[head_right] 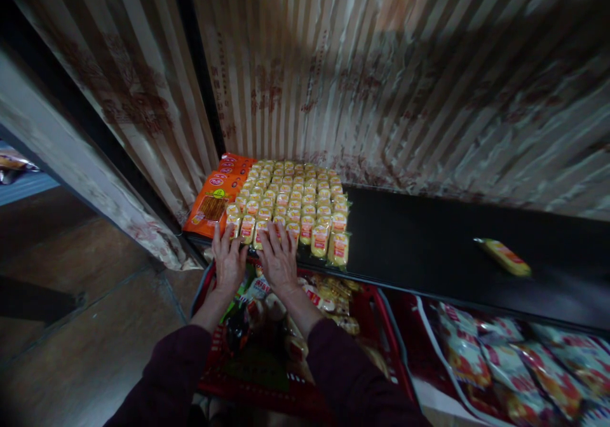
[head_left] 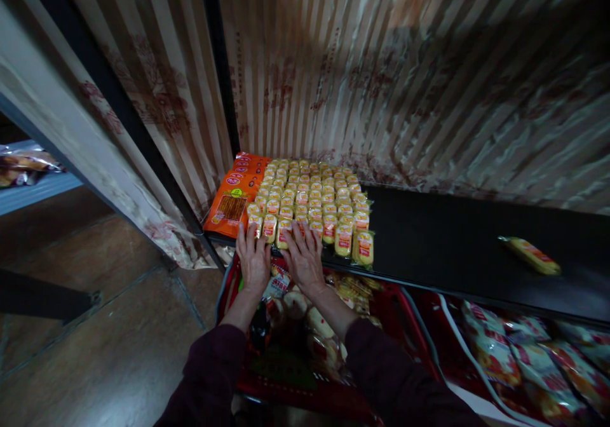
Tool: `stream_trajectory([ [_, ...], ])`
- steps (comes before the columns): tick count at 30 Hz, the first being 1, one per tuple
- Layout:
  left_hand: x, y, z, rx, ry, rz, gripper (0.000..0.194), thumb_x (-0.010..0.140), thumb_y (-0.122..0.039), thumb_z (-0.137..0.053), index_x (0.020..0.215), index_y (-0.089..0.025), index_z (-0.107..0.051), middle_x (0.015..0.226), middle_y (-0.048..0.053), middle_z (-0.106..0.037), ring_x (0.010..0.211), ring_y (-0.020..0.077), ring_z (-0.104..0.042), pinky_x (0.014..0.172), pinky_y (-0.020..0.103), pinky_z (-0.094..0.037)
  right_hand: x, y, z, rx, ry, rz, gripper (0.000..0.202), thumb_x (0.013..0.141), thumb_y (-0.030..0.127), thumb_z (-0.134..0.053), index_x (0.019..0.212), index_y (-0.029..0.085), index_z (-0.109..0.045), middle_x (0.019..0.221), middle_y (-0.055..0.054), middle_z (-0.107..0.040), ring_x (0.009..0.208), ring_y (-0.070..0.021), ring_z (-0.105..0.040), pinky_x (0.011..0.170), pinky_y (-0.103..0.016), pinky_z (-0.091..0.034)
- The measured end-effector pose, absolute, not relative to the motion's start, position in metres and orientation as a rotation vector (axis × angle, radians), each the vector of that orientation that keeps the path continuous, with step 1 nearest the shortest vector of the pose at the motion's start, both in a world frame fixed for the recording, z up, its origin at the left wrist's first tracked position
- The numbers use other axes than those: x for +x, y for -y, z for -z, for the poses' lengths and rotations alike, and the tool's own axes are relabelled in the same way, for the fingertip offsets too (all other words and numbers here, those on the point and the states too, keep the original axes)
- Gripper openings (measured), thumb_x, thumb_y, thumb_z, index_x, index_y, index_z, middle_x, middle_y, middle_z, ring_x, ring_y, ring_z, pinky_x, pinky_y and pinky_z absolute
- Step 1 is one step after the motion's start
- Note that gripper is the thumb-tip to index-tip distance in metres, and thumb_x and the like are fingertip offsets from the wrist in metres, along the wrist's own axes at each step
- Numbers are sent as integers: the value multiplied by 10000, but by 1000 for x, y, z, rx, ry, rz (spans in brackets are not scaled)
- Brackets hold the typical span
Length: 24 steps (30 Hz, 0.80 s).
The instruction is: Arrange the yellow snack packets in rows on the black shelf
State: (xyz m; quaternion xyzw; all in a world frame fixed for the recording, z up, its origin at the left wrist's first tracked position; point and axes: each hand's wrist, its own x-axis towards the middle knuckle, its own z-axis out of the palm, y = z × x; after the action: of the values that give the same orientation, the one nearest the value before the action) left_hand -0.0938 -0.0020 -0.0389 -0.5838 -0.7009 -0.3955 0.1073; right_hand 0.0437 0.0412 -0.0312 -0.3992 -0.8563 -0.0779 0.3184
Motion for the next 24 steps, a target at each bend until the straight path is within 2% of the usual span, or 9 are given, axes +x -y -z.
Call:
stream_trajectory([
  [11, -98, -3, 47, -1750, 1948, 1252, 241, 878, -181, -484, 1085, -161, -605, 1485, 147, -328, 1445, 299, -59, 1108, 554, -266, 41, -46, 33, -1041, 2249, 201, 428, 903, 268, -494, 1320, 172, -482, 1466, -133, -396, 1426, -260, -168, 1105, -515, -214],
  [17, -97, -2, 46, -1761, 1949, 1276, 421, 899, -196, -444, 1318, -171, -465, 1537, 163, -215, 1445, 305, -16, 1112, 577, -225, 41, -46, 35, -1027, 2249, 220, 449, 916, 282, -475, 1350, 173, -449, 1480, -143, -370, 1425, -261, -188, 1107, -518, -217],
  [24, -96, -1, 53, -1762, 1947, 1267, 495, 905, -205, -426, 1396, -167, -376, 1552, 172, -160, 1443, 311, 10, 1114, 575, -203, 42, -43, 35, -1013, 2251, 277, 441, 912, 293, -485, 1329, 150, -471, 1462, -168, -389, 1417, -270, -215, 1112, -507, -227],
])
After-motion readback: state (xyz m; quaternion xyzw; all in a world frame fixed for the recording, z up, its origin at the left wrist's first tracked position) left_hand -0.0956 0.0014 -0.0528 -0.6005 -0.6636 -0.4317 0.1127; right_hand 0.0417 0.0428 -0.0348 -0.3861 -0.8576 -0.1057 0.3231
